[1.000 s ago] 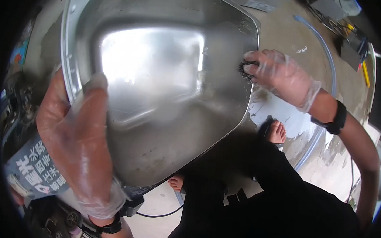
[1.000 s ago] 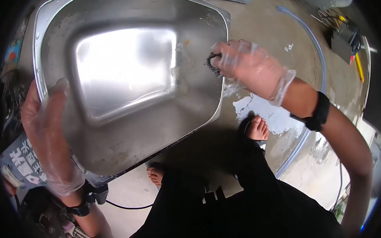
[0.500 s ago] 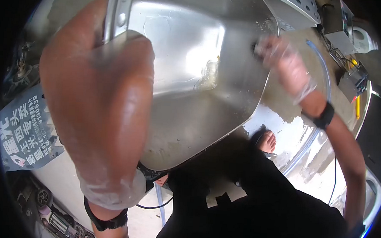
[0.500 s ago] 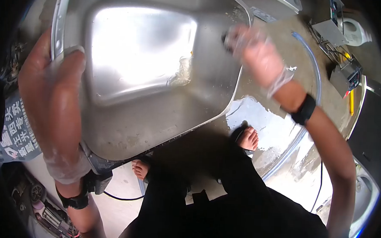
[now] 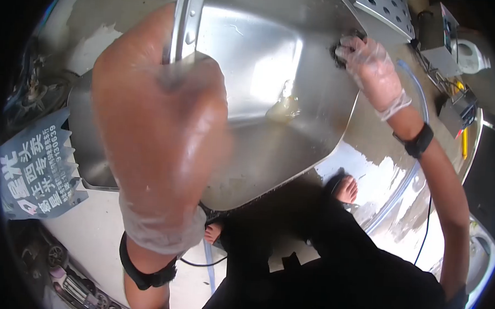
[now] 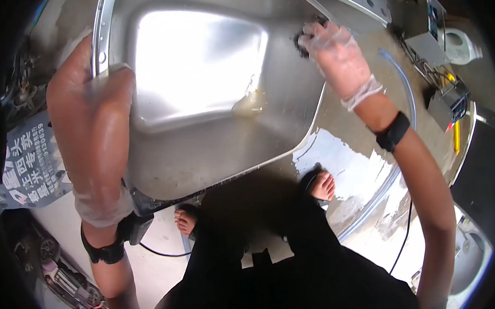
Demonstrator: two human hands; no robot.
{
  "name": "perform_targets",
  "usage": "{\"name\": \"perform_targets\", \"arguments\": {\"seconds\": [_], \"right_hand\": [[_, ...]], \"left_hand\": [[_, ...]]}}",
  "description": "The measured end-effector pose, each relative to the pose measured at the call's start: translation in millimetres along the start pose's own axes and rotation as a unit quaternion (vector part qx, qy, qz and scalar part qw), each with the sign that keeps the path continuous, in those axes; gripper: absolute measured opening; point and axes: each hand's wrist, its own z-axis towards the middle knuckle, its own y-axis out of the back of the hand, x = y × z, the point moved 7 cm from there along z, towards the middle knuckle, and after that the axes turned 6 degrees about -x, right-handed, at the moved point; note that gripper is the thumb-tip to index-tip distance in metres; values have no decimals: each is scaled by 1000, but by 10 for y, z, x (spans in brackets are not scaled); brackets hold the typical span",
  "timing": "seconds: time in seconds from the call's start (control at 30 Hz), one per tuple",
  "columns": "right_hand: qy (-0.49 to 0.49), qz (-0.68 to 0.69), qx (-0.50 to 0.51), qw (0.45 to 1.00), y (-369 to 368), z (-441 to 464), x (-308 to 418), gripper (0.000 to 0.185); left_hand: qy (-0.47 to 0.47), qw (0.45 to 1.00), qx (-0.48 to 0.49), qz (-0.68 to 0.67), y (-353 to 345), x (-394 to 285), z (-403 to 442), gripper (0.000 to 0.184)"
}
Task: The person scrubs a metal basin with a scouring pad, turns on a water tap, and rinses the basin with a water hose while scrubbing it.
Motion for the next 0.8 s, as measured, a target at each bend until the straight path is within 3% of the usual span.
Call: {"name": "perform_targets", "arguments": {"seconds": [0.03, 0.13, 0.2, 0.27, 0.3, 0.37, 0.47, 0.57, 0.67, 0.73, 0.77, 0.8], "right_hand": [[-38, 64, 75, 994, -85, -82, 14, 35], [-90, 287, 101, 948, -312, -426, 197, 39], [-112, 441, 128, 881, -597, -738, 429, 45], [11, 245, 53, 968, -352, -629, 348, 50], [152, -60, -49, 985, -26, -288, 157, 52], [160, -141, -18, 977, 141, 42, -169, 53], [134, -130, -20, 982, 101, -108, -240, 51], [47, 12, 8, 999, 124, -455, 107, 45], [110, 92, 81, 986, -81, -652, 500, 42], [116, 81, 173, 975, -206, -639, 613, 41], [159, 7, 12, 987, 9, -563, 461, 36], [155, -61, -10, 986, 19, -471, 212, 36]], "left_hand": [[6, 1000, 6, -6, -19, -11, 25, 42], [-4, 998, 8, -59, -39, -59, 64, 41], [-19, 996, 8, -85, -42, -81, 75, 41], [-22, 998, 18, -64, -70, -159, 69, 42], [-27, 998, 22, -58, -89, -189, 76, 42], [-32, 997, 21, -62, -90, -160, 85, 43], [-15, 998, 11, -64, -89, -61, 125, 45], [-36, 999, -20, -13, -83, -89, 152, 47], [-2, 985, -120, -123, -203, -345, 26, 42], [-18, 990, -83, -115, -246, -325, 53, 40], [-23, 992, -64, -111, -234, -388, 80, 39], [-22, 993, -43, -109, -165, -529, 68, 38]]}}
